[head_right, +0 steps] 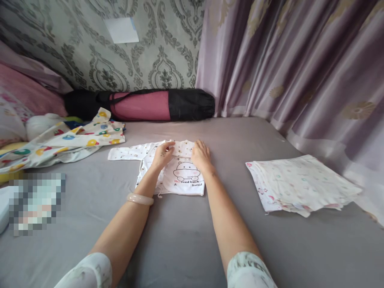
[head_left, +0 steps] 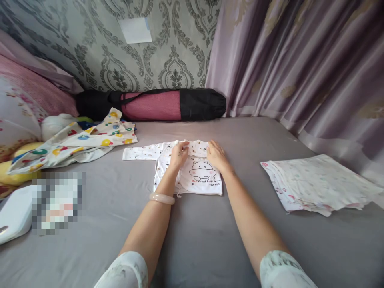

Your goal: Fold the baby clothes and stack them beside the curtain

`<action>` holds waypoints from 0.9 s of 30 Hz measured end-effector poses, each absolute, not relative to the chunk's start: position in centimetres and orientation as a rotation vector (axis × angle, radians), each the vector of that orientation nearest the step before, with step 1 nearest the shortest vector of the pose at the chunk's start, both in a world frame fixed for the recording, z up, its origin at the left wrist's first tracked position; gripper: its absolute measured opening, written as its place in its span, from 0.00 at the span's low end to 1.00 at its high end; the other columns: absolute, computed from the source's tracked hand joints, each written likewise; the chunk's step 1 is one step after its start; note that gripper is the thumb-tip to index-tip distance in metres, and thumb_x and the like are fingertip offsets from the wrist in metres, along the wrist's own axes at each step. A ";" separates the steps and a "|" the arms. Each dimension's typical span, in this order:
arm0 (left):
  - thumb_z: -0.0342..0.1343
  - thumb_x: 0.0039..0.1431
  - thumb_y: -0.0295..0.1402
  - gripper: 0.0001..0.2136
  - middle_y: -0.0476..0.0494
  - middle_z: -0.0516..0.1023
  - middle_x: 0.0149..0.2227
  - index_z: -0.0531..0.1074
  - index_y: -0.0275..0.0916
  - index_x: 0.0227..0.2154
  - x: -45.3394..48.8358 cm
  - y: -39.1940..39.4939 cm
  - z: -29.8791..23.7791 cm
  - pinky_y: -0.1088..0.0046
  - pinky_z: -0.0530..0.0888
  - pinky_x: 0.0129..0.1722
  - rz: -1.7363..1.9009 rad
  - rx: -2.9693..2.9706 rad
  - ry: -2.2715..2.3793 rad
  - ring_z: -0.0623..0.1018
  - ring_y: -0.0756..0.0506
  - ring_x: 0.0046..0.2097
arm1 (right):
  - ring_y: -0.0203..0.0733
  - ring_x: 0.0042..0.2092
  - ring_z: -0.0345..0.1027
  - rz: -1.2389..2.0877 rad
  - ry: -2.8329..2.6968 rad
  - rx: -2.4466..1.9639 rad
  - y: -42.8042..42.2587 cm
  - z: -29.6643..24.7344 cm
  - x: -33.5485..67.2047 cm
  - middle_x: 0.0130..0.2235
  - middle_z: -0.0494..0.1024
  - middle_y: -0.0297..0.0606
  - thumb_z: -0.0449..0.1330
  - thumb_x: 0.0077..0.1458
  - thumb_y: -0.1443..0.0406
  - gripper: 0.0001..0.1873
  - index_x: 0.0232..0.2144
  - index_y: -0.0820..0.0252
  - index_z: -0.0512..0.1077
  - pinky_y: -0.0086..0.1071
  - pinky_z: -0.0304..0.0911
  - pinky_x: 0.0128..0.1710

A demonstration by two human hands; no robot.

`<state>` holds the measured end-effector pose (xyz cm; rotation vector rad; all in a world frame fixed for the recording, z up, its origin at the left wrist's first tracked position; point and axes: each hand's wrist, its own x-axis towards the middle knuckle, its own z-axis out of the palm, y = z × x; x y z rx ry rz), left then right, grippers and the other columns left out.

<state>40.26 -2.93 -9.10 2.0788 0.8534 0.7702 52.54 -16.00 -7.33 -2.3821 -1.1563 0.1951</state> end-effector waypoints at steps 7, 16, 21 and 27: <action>0.49 0.53 0.24 0.19 0.35 0.77 0.45 0.75 0.32 0.47 39.7 -2.6 -9.5 0.62 0.70 0.52 0.696 2.217 0.918 0.75 0.41 0.46 | 0.49 0.69 0.31 0.144 -1.356 -2.590 -16.2 -8.4 51.1 0.69 0.42 0.48 0.35 0.66 0.54 0.35 0.67 0.74 0.46 0.47 0.30 0.66; 0.46 0.55 0.24 0.19 0.35 0.72 0.43 0.72 0.33 0.48 39.6 -2.1 -11.0 0.60 0.68 0.52 0.732 2.399 0.877 0.72 0.40 0.47 | 0.49 0.69 0.33 0.147 -1.395 -2.617 -16.5 -8.3 51.0 0.70 0.43 0.44 0.32 0.67 0.53 0.33 0.67 0.61 0.48 0.48 0.32 0.66; 0.45 0.56 0.24 0.15 0.36 0.69 0.40 0.72 0.34 0.45 39.5 -2.3 -11.1 0.61 0.67 0.51 0.731 2.471 0.907 0.70 0.40 0.46 | 0.48 0.69 0.32 0.146 -1.378 -2.642 -16.3 -8.7 51.1 0.69 0.43 0.45 0.31 0.66 0.53 0.35 0.67 0.68 0.47 0.46 0.32 0.66; 0.45 0.59 0.28 0.09 0.36 0.68 0.36 0.72 0.36 0.31 39.4 -2.4 -10.9 0.61 0.67 0.47 0.672 2.556 1.022 0.70 0.39 0.43 | 0.48 0.69 0.33 0.179 -1.353 -2.667 -16.0 -8.6 51.3 0.69 0.44 0.47 0.33 0.66 0.53 0.37 0.67 0.74 0.46 0.45 0.33 0.66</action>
